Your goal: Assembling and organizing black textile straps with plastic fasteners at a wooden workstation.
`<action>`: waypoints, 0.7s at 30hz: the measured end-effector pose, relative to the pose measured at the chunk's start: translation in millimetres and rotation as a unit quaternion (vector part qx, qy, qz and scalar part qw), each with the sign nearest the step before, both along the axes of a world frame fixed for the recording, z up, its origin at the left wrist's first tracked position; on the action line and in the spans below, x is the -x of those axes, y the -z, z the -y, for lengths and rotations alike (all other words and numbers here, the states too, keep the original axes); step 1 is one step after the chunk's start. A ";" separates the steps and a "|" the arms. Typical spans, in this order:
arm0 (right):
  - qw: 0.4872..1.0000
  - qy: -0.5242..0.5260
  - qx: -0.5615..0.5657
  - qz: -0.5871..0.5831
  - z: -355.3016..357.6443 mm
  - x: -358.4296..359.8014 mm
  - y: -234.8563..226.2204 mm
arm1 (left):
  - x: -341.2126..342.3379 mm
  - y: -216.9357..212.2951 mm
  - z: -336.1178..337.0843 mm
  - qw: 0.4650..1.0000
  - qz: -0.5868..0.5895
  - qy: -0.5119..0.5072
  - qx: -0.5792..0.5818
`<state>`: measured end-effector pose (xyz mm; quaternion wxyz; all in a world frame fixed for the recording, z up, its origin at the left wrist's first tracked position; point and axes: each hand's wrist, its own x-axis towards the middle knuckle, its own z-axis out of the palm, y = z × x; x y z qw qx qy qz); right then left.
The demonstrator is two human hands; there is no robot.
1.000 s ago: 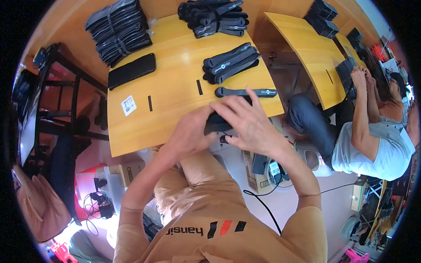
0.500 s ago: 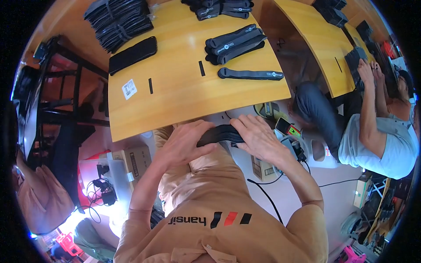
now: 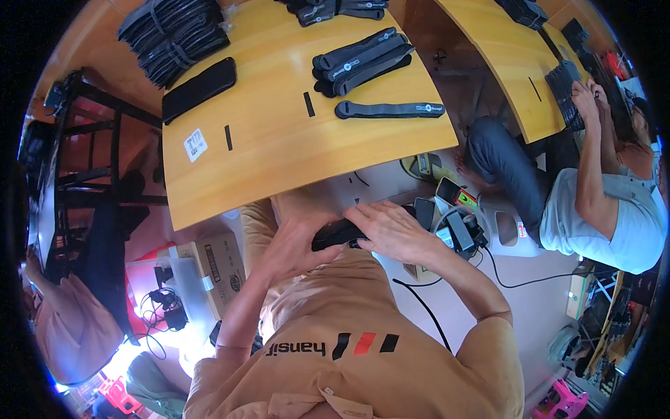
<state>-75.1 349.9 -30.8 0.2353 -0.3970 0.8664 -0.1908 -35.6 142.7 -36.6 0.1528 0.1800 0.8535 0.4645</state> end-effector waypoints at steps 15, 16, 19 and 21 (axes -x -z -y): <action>0.999 0.001 0.019 0.029 10.0 -9.2 12.7 | -10.0 4.2 11.6 0.997 0.075 -0.014 0.000; 0.999 0.001 0.019 0.029 10.4 -9.4 13.3 | -10.9 4.8 11.9 0.998 0.068 -0.015 -0.001; 0.999 -0.001 0.022 0.038 11.2 -9.6 15.1 | -11.4 6.2 13.3 0.998 0.061 -0.011 -0.005; 0.999 0.001 0.021 0.047 11.5 -9.6 15.2 | -11.4 6.0 13.9 0.998 0.066 -0.010 -0.001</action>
